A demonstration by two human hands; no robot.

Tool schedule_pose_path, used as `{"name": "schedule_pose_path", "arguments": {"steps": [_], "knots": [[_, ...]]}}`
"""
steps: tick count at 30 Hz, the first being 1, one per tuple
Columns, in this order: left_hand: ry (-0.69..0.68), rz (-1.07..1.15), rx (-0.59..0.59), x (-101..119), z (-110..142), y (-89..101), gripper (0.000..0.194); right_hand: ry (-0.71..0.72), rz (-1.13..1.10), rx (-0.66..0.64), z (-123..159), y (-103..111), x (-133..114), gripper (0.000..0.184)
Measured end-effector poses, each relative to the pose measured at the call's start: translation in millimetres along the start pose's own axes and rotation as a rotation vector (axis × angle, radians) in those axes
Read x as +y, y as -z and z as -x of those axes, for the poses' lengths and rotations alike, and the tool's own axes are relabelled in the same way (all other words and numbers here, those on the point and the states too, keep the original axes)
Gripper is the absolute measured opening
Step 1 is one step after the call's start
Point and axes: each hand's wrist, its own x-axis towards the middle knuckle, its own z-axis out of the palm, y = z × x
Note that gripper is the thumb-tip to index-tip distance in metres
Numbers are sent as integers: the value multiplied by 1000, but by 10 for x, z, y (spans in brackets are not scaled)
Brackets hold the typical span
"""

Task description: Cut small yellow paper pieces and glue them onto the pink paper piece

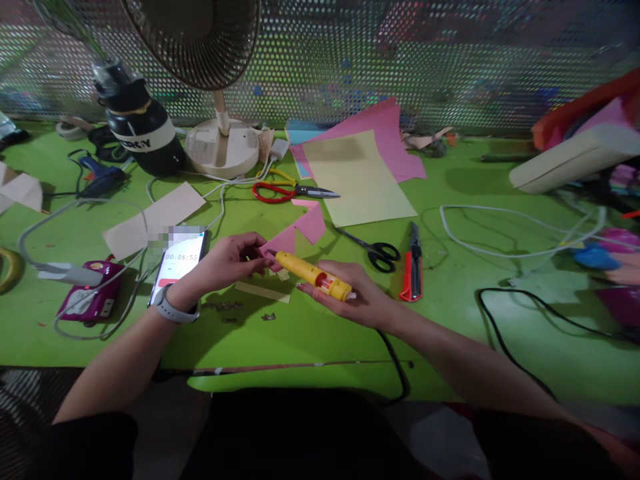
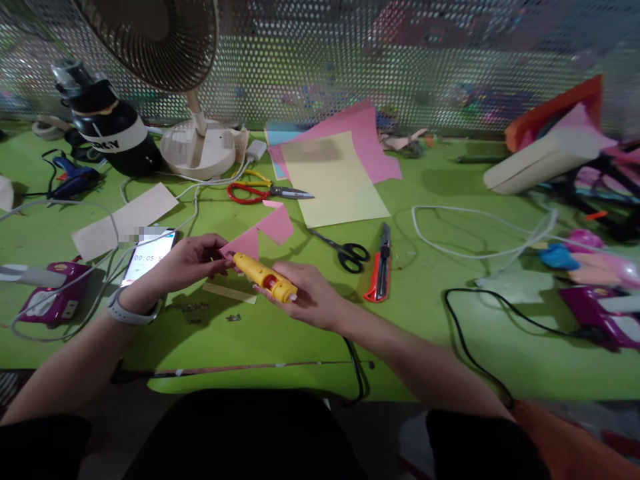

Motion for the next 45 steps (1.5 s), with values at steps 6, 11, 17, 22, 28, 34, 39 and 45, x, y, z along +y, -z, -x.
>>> {"name": "schedule_pose_path", "arguments": {"steps": [6,11,17,22,28,34,39,45], "knots": [[8,18,3,2,0,-3,26,2,13,12,-5,14,-12,27],[-3,14,8,-22,1,-9,24,6,17,-28,6,13,6,24],[-12,0,-7,-25,-5,-5,21,-23,32,2,-8,19,-27,27],[-7,11,-7,13,5,-11,23,-38,27,-20,-9,18,-32,27],[-17,124,1,-43,-13,-22,39,-21,-7,22,17,34,-41,27],[-34,242,-23,-62,-36,44,41,51,96,70,33,131,22,24],[7,237,95,26,-19,132,39,116,415,-18,141,275,340,14],[5,233,162,18,-30,182,39,-97,555,-169,259,494,569,29]]}}
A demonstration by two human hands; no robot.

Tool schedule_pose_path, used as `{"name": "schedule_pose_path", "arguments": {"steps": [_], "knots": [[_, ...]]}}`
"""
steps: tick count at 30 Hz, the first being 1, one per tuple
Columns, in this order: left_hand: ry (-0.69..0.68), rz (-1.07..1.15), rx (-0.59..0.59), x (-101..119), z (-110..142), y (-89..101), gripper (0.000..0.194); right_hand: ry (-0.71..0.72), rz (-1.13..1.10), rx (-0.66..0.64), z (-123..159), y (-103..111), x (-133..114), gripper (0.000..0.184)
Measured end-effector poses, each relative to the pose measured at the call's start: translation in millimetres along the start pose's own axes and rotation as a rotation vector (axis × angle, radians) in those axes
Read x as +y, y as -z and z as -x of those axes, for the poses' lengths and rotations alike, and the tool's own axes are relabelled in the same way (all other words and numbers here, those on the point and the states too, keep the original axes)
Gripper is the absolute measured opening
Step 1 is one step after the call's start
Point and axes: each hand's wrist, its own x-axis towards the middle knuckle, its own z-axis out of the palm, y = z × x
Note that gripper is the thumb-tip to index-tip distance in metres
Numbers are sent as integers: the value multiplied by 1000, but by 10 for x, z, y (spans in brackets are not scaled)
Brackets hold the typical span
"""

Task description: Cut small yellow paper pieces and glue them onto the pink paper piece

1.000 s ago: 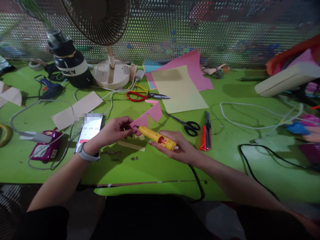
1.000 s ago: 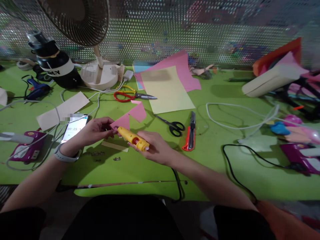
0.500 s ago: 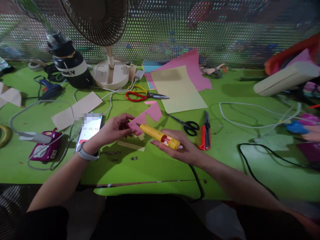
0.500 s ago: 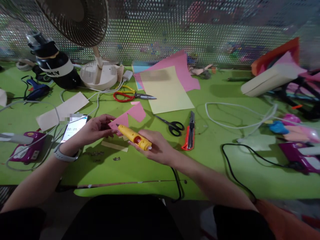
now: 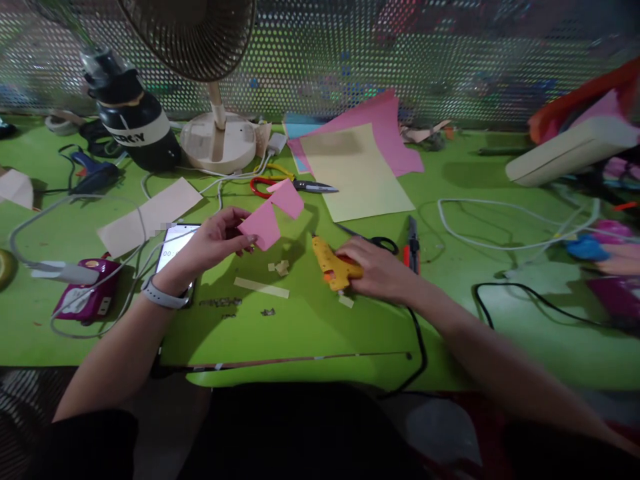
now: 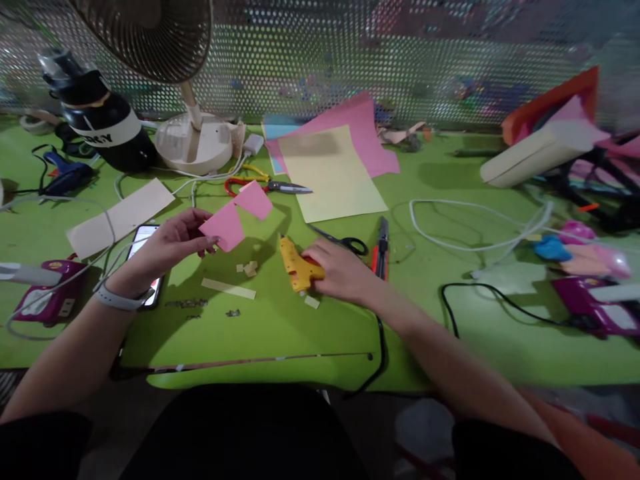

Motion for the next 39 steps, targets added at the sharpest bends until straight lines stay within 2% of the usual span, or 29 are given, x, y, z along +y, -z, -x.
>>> {"name": "schedule_pose_path", "arguments": {"steps": [3,6,7,8,11,14,17,23,28,35,39], "knots": [[1,5,0,-14,-8,8,38,43,-33,-50,-33,201,-60,36],[-4,4,7,-15,-9,20,37,78,-61,60,-223,295,-255,24],[-4,5,10,-13,-8,23,37,75,-55,124,-319,273,-331,25],[-4,10,11,-11,-6,26,37,87,-45,127,-421,226,-404,23],[0,30,-2,-6,0,32,35,150,-32,5,-695,10,-563,15],[-10,40,-12,-6,3,33,34,150,-27,-90,-817,-140,-606,15],[-17,32,-7,-12,1,32,33,138,-18,-73,-804,-126,-558,20],[-15,11,8,-18,-3,19,32,42,-100,112,-740,48,-418,23],[-20,16,21,-4,11,-6,33,35,-118,186,-728,13,-365,37],[-2,19,14,70,64,-42,32,-16,-191,285,-674,-33,-385,24],[-27,-5,30,79,72,-43,33,-45,-78,339,-709,-23,-444,29]]}}
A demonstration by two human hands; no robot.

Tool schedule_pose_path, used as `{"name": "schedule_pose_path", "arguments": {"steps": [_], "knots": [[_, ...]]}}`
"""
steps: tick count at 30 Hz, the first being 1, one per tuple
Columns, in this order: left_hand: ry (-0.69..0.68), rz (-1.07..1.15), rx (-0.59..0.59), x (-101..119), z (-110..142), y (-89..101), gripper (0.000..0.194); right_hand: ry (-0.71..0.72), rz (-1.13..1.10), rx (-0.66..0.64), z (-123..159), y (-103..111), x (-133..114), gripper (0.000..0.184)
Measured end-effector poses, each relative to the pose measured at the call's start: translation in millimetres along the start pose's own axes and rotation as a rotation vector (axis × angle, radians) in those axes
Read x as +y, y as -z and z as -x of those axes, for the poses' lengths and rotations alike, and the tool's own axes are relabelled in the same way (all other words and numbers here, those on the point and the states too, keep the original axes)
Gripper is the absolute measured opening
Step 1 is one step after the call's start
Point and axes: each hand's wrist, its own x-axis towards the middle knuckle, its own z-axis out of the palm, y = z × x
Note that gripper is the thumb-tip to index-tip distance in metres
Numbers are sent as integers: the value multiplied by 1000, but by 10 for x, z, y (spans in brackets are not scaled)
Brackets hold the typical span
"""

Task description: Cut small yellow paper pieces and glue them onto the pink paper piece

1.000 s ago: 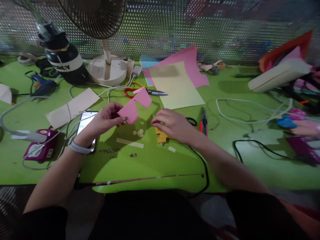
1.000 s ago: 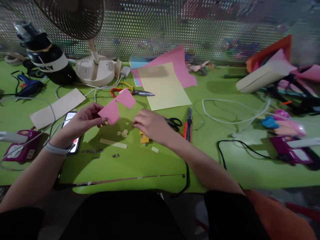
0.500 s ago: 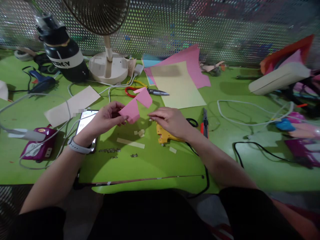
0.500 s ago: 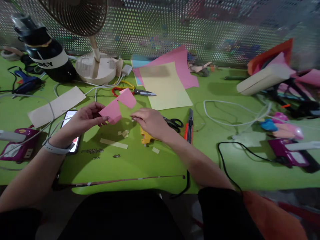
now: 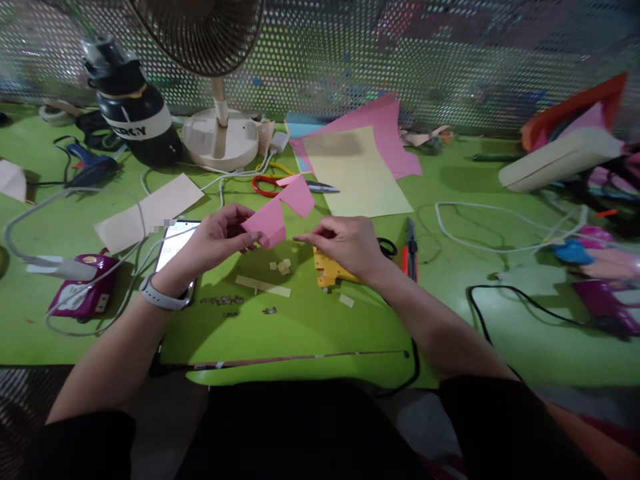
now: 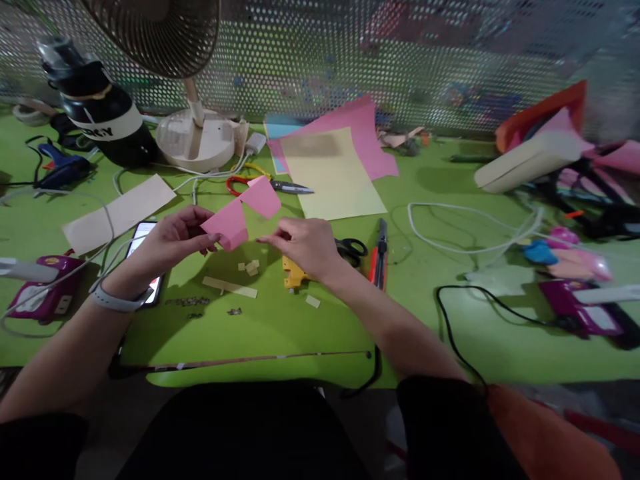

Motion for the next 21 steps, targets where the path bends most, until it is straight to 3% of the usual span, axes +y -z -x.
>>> {"name": "schedule_pose_path", "arguments": {"steps": [4,8,21], "knots": [[-21,-24,14,-2,-6,-10,33,135,3,-218,-46,-64,-43,13],[-9,2,-3,3,-11,-31,34,185,31,-425,-71,-135,-89,11],[5,25,-38,-31,-17,-34,35,117,49,-520,-98,-183,-164,6]]}}
